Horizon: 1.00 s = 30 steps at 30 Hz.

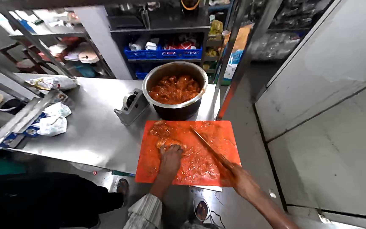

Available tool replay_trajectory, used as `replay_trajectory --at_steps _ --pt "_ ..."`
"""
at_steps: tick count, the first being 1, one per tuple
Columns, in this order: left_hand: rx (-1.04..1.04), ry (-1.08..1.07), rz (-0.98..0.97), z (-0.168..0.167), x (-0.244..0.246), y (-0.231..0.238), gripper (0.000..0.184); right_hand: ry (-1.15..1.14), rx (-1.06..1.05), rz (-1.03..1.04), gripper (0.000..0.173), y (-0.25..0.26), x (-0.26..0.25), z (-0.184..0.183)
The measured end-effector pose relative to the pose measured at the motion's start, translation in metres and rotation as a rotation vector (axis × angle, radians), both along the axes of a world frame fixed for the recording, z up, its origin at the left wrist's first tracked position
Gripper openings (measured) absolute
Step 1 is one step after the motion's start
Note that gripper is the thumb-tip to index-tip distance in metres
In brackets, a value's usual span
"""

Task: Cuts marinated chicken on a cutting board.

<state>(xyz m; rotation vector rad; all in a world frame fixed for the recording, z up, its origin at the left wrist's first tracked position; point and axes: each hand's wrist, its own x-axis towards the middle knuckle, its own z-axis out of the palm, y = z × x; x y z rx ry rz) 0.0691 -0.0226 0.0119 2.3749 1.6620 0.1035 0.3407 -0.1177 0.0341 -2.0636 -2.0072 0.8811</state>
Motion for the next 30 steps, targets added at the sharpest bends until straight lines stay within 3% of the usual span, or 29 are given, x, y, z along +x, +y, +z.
replay_trajectory --at_steps 7,13,19,23,27,30 --pt "-0.007 0.009 0.007 0.007 -0.002 -0.004 0.026 0.02 -0.021 0.057 0.047 -0.005 -0.019 0.007" --pt "-0.131 0.004 0.275 0.022 0.001 -0.012 0.044 0.099 -0.046 0.059 0.047 -0.006 -0.02 -0.006" --pt "-0.135 -0.175 0.445 0.025 -0.019 -0.036 0.026 0.327 0.178 0.08 0.045 -0.029 -0.028 -0.008" --pt "-0.112 -0.19 0.467 0.016 -0.024 -0.05 0.018 0.412 0.189 0.145 0.041 -0.044 -0.048 -0.013" --pt "-0.07 -0.245 0.502 0.007 -0.027 -0.062 0.015 0.477 -0.008 0.107 0.048 -0.062 -0.049 -0.011" --pt "-0.091 -0.277 0.487 0.014 -0.034 -0.06 0.017 0.795 -0.25 0.002 0.056 -0.081 -0.029 -0.009"
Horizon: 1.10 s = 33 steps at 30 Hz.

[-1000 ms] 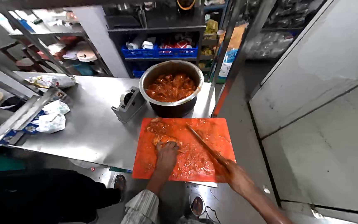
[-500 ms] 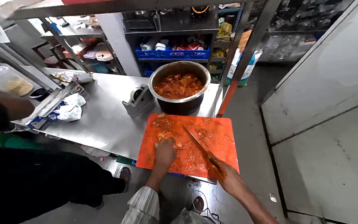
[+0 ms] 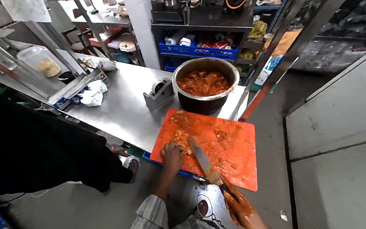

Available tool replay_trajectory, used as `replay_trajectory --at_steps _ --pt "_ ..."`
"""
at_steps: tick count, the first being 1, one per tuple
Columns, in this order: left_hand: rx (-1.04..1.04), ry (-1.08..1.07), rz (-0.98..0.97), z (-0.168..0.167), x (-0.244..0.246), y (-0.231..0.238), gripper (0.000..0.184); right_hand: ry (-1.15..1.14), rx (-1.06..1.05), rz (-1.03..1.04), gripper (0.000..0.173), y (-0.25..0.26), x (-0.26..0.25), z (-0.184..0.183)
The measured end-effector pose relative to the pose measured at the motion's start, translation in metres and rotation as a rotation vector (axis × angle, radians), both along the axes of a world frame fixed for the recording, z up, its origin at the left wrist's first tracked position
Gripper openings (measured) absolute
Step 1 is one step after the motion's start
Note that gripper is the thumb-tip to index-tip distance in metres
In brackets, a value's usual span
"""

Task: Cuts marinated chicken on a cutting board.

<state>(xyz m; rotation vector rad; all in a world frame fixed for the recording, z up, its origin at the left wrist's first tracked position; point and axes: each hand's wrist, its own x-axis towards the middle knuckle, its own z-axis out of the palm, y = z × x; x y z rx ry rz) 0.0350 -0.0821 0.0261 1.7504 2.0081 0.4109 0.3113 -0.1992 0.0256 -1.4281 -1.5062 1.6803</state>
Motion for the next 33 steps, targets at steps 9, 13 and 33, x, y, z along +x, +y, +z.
replay_trajectory --at_steps 9,13,33 --pt "-0.011 0.097 -0.216 0.057 -0.006 0.03 0.014 0.437 -0.335 0.055 0.058 -0.033 0.037 0.005" --pt "-0.022 0.123 -0.26 0.066 0.005 0.029 0.013 0.621 -0.397 0.033 0.058 -0.04 0.025 -0.008" --pt "0.039 -0.094 -0.051 0.002 -0.023 0.02 0.02 1.21 -0.573 -0.048 0.055 -0.031 -0.041 -0.058"
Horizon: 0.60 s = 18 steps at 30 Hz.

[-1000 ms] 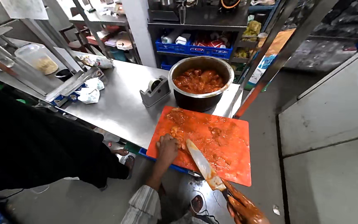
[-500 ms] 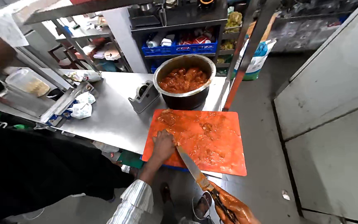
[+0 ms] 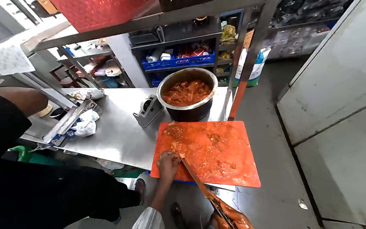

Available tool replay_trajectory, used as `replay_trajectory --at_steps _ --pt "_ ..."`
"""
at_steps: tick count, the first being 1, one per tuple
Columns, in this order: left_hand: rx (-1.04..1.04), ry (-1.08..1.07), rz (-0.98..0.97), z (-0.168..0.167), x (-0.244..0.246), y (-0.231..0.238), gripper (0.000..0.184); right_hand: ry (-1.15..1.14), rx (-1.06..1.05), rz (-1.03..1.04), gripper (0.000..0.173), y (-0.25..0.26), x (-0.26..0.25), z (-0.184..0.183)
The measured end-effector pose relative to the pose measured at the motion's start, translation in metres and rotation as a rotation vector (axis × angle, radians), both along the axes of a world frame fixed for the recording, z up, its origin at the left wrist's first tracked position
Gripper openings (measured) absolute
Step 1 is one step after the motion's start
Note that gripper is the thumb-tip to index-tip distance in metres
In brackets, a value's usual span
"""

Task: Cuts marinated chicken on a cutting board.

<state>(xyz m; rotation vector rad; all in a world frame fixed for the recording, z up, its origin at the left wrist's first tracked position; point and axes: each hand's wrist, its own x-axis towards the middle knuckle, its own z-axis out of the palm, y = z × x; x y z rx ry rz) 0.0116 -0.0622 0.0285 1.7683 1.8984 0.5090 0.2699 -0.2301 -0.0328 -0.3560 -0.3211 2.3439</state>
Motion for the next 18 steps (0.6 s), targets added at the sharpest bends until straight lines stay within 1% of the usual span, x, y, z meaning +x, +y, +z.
replay_trajectory --at_steps 3,8,11,13,16,18 --pt "0.037 -0.012 -0.01 -0.007 0.0 -0.006 0.015 0.013 -0.062 -0.001 0.054 0.009 -0.009 0.002" --pt "0.058 0.019 -0.05 -0.006 0.005 -0.01 0.016 0.052 -0.176 -0.051 0.036 0.041 -0.03 0.01" --pt "0.093 0.087 -0.11 -0.009 0.007 -0.011 0.015 0.074 -0.18 -0.108 0.033 0.057 -0.036 0.021" --pt "0.077 0.121 -0.151 -0.009 0.011 -0.011 0.015 0.102 -0.168 -0.15 0.03 0.067 -0.037 0.031" --pt "0.076 0.175 -0.153 -0.011 0.009 -0.013 0.019 0.076 -0.115 -0.198 0.025 0.079 -0.021 0.049" --pt "0.099 0.225 -0.173 -0.014 -0.002 -0.015 0.019 -0.052 -0.059 -0.26 0.027 0.08 0.002 0.055"
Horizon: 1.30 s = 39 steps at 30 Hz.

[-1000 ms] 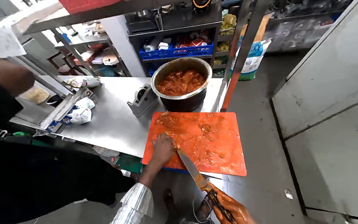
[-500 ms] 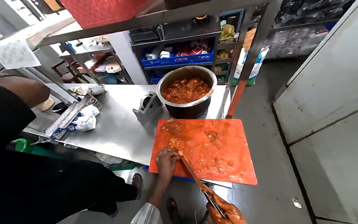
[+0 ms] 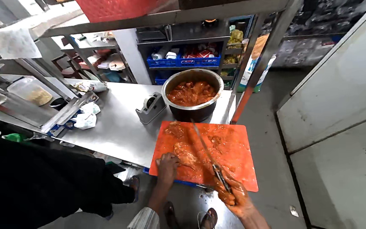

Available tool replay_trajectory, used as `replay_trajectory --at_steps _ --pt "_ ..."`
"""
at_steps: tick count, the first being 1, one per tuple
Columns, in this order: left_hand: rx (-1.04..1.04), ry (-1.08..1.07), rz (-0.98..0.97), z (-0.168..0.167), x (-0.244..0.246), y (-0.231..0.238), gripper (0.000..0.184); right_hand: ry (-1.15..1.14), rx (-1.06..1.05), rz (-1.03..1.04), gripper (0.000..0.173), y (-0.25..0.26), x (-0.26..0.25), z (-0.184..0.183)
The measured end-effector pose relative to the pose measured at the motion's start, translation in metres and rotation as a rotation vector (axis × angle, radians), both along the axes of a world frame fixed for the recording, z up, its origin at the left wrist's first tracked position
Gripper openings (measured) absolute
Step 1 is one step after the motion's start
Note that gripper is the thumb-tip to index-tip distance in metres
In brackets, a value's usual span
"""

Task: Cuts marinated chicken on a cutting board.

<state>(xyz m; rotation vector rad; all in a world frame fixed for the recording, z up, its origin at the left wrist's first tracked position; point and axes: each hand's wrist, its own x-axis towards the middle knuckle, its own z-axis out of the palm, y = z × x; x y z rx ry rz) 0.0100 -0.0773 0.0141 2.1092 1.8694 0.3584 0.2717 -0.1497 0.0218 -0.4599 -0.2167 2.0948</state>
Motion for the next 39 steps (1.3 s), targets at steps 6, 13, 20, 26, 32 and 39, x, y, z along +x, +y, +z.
replay_trajectory --at_steps 6,13,20,26,32,39 --pt "0.107 0.096 -0.037 0.004 -0.063 -0.012 0.019 -0.397 0.045 -0.106 0.04 -0.026 0.065 -0.002" --pt "0.01 -0.031 0.151 0.01 -0.047 0.015 0.028 -0.454 0.096 -0.104 0.051 -0.048 0.079 -0.012" --pt "-0.024 -0.039 -0.133 0.033 0.045 0.041 0.026 -0.559 0.134 -0.061 0.059 -0.056 0.068 -0.011" --pt "-0.02 -0.283 0.109 0.008 0.01 0.05 0.031 -0.681 0.163 -0.023 0.06 -0.065 0.055 -0.011" --pt "-0.146 -0.345 -0.06 -0.004 0.001 0.036 0.046 -0.737 0.183 -0.009 0.06 -0.065 0.031 -0.008" --pt "-0.281 -0.262 -0.082 0.008 0.01 0.052 0.035 -0.995 0.158 -0.003 0.057 -0.071 -0.008 0.001"
